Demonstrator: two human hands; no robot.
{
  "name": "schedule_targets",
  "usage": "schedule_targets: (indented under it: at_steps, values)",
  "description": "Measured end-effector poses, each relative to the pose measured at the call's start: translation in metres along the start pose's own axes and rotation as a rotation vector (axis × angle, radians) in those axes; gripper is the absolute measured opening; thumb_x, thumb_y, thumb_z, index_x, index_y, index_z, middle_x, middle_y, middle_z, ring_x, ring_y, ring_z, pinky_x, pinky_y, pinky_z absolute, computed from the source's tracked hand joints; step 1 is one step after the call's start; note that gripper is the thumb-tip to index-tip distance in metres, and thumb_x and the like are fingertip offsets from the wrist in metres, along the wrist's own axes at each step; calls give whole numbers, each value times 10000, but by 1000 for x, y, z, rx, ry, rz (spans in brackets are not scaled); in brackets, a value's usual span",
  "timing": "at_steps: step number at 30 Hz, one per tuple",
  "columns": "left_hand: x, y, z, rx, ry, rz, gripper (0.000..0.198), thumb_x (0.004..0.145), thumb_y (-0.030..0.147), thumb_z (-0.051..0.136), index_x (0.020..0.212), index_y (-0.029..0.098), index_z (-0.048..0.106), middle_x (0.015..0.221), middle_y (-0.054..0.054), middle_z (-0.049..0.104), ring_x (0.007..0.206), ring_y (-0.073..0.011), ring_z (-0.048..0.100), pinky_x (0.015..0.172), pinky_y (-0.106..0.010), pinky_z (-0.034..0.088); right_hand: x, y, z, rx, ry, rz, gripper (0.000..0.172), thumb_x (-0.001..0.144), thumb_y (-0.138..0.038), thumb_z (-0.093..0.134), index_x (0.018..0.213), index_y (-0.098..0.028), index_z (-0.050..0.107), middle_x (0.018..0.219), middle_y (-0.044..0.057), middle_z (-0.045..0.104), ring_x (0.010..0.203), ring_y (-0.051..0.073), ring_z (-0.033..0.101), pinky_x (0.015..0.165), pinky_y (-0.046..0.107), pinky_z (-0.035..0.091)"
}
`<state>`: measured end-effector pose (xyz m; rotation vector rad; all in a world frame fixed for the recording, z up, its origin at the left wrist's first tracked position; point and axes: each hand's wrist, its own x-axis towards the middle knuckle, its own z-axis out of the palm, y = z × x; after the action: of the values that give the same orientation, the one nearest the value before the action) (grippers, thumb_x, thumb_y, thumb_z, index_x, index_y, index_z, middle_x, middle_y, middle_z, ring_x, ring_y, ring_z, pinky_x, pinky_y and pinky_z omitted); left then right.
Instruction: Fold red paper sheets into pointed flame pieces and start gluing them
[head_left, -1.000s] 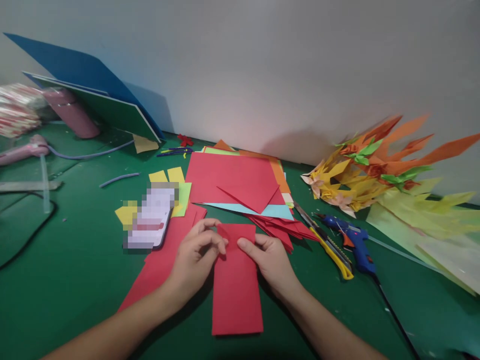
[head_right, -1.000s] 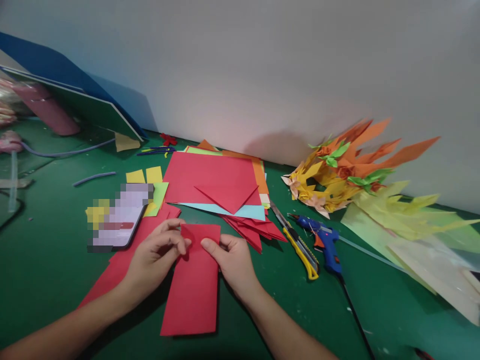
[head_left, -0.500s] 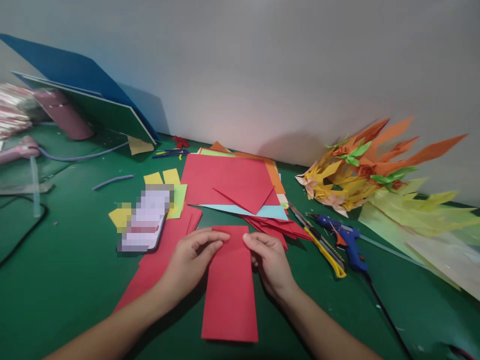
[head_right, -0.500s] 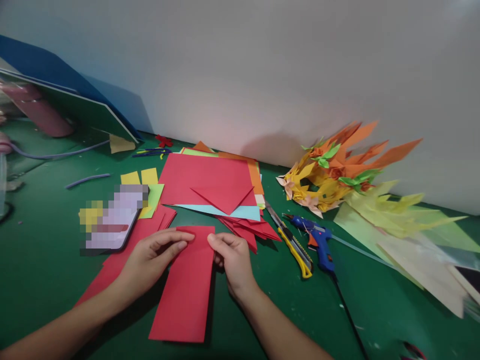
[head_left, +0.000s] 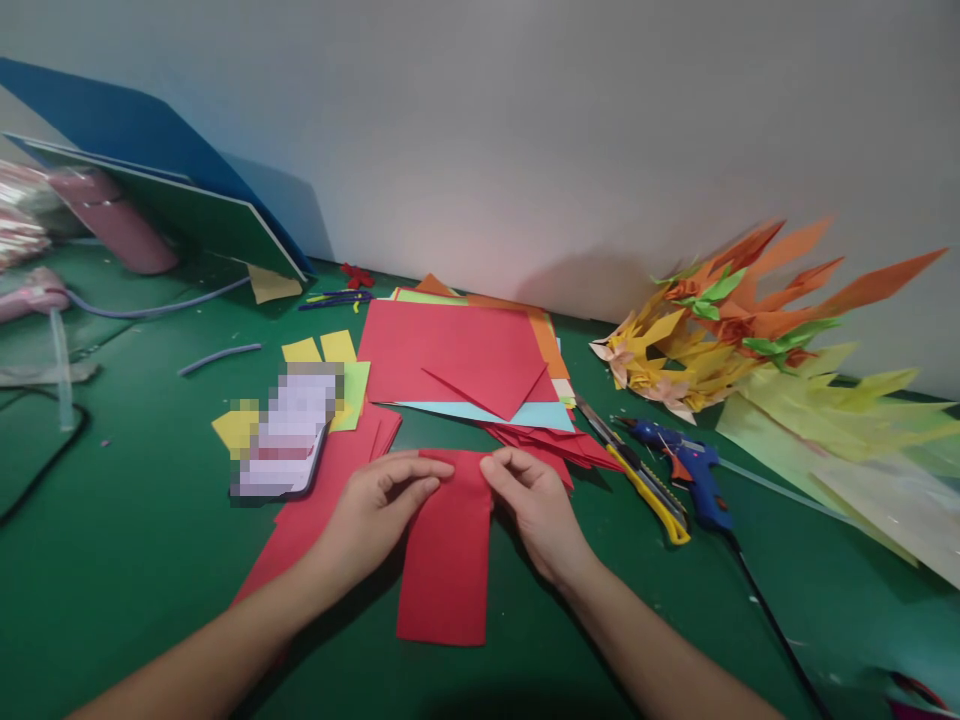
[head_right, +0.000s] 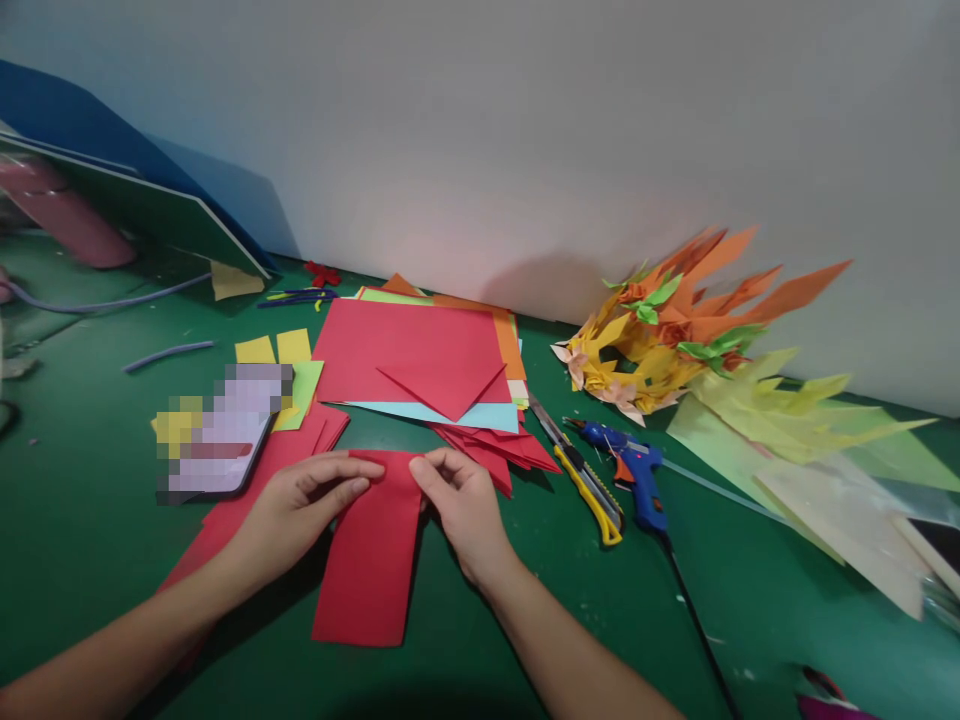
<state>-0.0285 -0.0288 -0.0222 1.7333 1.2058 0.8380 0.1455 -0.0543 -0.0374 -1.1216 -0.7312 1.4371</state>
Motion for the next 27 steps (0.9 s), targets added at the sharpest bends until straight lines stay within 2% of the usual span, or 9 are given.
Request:
schedule_targets:
  at_steps: [4, 8, 12, 14, 17, 21, 24, 27]
  values:
    - [-1, 2, -1, 13, -27, -19, 221, 784, 337, 574, 878, 278, 765, 961, -31, 759, 1090, -256, 640, 962, -404, 499, 0, 2, 0, 33, 30, -14, 411, 613, -513, 792, 555, -191, 542, 503, -60, 490, 480, 86, 397, 498, 226, 321]
    - [0, 4, -1, 1, -28, -41, 225, 778, 352, 576, 868, 272, 765, 943, -35, 760, 1059, -253, 652, 940, -395, 511, 1, 2, 0, 31, 9, -33, 428, 643, -545, 760, 574, -195, 522, 505, -67, 469, 473, 83, 393, 485, 218, 317]
    - [2, 4, -4, -37, 28, -73, 240, 766, 385, 592, 873, 255, 763, 952, -43, 755, 941, -238, 684, 868, -365, 543, 0, 0, 0, -151, -91, -46, 438, 713, -614, 661, 636, -202, 532, 537, -55, 491, 483, 99, 432, 498, 231, 361]
    - [3, 4, -6, -67, 60, -86, 248, 755, 394, 605, 881, 246, 760, 958, -45, 753, 928, -233, 685, 852, -352, 545, -2, -1, 0, -276, -137, -78, 435, 735, -604, 634, 613, -207, 505, 529, -60, 458, 485, 100, 421, 494, 233, 360]
    - [4, 3, -8, -101, 76, -111, 245, 740, 401, 625, 869, 240, 757, 948, -49, 754, 910, -230, 682, 820, -338, 546, -3, 0, 0, -409, -141, -134, 397, 759, -544, 614, 588, -214, 473, 530, -62, 424, 489, 99, 401, 483, 233, 340]
    - [7, 2, -10, -132, 117, -156, 257, 720, 422, 642, 860, 238, 755, 922, -52, 757, 890, -227, 669, 769, -325, 539, -2, 3, 0, -452, -136, -120, 292, 741, -476, 623, 660, -212, 527, 561, -51, 477, 497, 106, 432, 480, 235, 354]
    - [8, 1, -13, -171, 178, -185, 258, 698, 419, 667, 851, 231, 755, 915, -49, 755, 903, -218, 660, 767, -309, 529, -3, 4, 0, -485, -163, -84, 262, 720, -442, 645, 665, -198, 567, 566, -32, 538, 508, 109, 464, 500, 238, 379]
    - [10, 2, -18, -218, 256, -234, 288, 679, 415, 696, 886, 222, 751, 905, -45, 745, 866, -206, 657, 692, -283, 532, -4, 2, 0, -514, -206, -66, 218, 715, -391, 662, 672, -182, 616, 583, -11, 593, 508, 107, 471, 500, 235, 380]
